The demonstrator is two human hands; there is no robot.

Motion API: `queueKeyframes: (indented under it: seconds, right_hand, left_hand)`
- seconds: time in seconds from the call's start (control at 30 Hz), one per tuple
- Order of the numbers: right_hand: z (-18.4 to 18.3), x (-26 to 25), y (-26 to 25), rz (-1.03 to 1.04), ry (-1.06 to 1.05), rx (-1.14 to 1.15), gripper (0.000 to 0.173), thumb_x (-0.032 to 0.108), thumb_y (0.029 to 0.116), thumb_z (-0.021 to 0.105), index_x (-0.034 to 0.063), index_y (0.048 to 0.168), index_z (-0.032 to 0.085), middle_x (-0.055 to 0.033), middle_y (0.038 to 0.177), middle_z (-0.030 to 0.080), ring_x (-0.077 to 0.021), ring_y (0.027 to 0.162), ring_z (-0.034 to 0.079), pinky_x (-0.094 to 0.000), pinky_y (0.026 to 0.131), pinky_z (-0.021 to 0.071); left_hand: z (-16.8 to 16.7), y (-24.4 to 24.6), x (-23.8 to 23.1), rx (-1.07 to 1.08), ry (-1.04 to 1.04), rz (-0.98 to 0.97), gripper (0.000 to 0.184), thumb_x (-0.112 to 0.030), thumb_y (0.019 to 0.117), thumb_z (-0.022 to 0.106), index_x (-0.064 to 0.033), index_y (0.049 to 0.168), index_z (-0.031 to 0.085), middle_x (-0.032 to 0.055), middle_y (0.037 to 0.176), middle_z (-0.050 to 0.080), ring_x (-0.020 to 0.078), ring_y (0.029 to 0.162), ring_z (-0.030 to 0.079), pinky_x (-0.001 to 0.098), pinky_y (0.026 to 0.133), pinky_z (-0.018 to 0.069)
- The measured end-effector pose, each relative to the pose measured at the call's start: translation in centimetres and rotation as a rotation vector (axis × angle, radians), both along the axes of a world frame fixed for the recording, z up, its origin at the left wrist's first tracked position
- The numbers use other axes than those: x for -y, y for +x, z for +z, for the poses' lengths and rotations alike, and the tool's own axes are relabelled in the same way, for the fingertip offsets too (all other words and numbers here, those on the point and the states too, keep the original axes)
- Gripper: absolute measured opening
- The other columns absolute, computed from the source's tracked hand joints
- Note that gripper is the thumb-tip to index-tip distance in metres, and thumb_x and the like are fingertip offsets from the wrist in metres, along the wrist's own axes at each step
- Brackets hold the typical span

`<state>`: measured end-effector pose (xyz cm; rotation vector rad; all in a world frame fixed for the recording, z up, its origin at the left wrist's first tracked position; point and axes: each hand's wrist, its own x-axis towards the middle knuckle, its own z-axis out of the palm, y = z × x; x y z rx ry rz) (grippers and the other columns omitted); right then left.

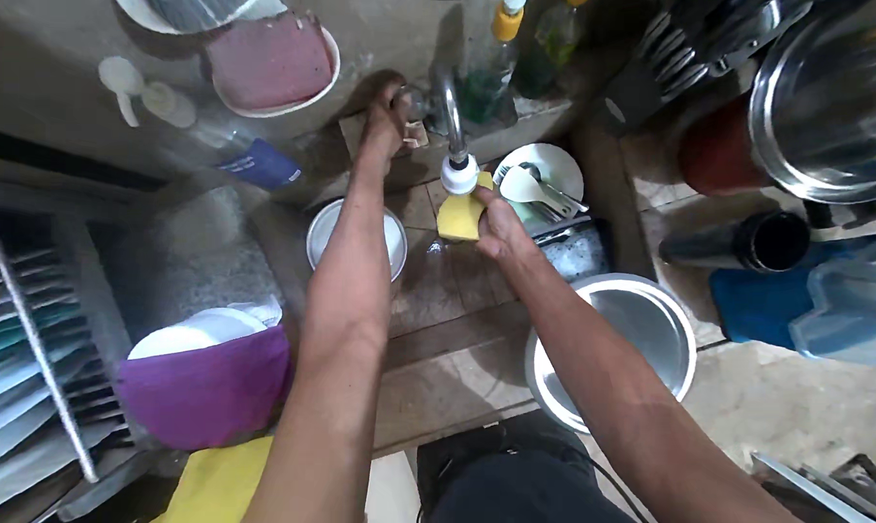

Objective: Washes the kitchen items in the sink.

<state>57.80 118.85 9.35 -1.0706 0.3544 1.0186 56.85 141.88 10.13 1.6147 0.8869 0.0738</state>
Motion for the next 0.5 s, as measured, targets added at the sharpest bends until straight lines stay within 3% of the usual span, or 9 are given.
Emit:
queueKeyframes:
  seconds: [0.07,0.13,0.2,0.27,0.37,0.5]
  right_hand:
    - [0.0,0.0,0.2,0.003,0.021,-0.013,0.048,0.021,0.1044,0.051,0.0193,0.151,0.039,-0.0145,0.125,0.063,-0.0287,0.108,0.067,-0.0502,0.088,0.0584]
    - [0.0,-0.3,0.2,0.0,0.043,-0.045,0.041,0.026,0.1044,0.047,0.0162,0.144,0.046,-0.0139,0.121,0.064,-0.0275,0.104,0.067,-0.0491,0.085,0.0582]
    - [-0.2,-0.7,0.2,-0.006,0.116,-0.07,0.04,0.037,0.1065,0.039,0.0128,0.135,0.053,-0.0134,0.117,0.066,-0.027,0.101,0.067,-0.0486,0.083,0.0584]
    - [-0.6,-0.9,0.2,-0.023,0.168,-0.074,0.046,0.043,0.1075,0.034,0.0117,0.135,0.053,-0.013,0.12,0.065,-0.0268,0.105,0.066,-0.0496,0.087,0.057]
    - [-1.1,-1.1,-0.2,-0.089,0.191,-0.102,0.043,0.039,0.1088,0.035,0.0109,0.136,0.052,-0.0125,0.123,0.064,-0.0262,0.112,0.064,-0.0502,0.094,0.0551]
    - [-2.2,-1.1,-0.5,-0.075,0.173,-0.103,0.038,0.028,0.1087,0.036,0.0158,0.143,0.044,-0.013,0.125,0.062,-0.0267,0.111,0.064,-0.0499,0.091,0.0559]
  left_hand:
    - [-0.2,0.0,-0.1,-0.036,0.062,-0.022,0.044,-0.034,0.1119,0.041,-0.0192,0.153,0.044,0.0142,0.141,0.056,0.0218,0.094,0.068,0.0376,0.075,0.0585]
    - [-0.3,0.1,-0.1,-0.059,0.137,-0.019,0.045,-0.038,0.1118,0.04,-0.0155,0.15,0.048,0.0169,0.136,0.058,0.0234,0.091,0.066,0.0394,0.076,0.0571]
    - [-0.3,0.5,0.1,-0.097,0.172,0.003,0.047,-0.041,0.1116,0.039,-0.0132,0.148,0.05,0.0192,0.136,0.059,0.0282,0.097,0.066,0.0451,0.083,0.0561]
    - [-0.1,0.7,0.2,-0.118,0.188,0.019,0.047,-0.04,0.1112,0.04,-0.0125,0.147,0.052,0.0183,0.139,0.059,0.0299,0.103,0.068,0.0477,0.087,0.0571]
    - [-0.3,0.5,0.1,-0.118,0.215,0.043,0.046,-0.041,0.1098,0.045,-0.0122,0.143,0.056,0.0172,0.136,0.061,0.029,0.102,0.069,0.0476,0.085,0.0583]
    - [0.3,0.2,0.2,-0.111,0.174,-0.005,0.046,-0.036,0.1105,0.045,-0.0094,0.148,0.051,0.0186,0.126,0.064,0.0263,0.091,0.07,0.0423,0.078,0.0598]
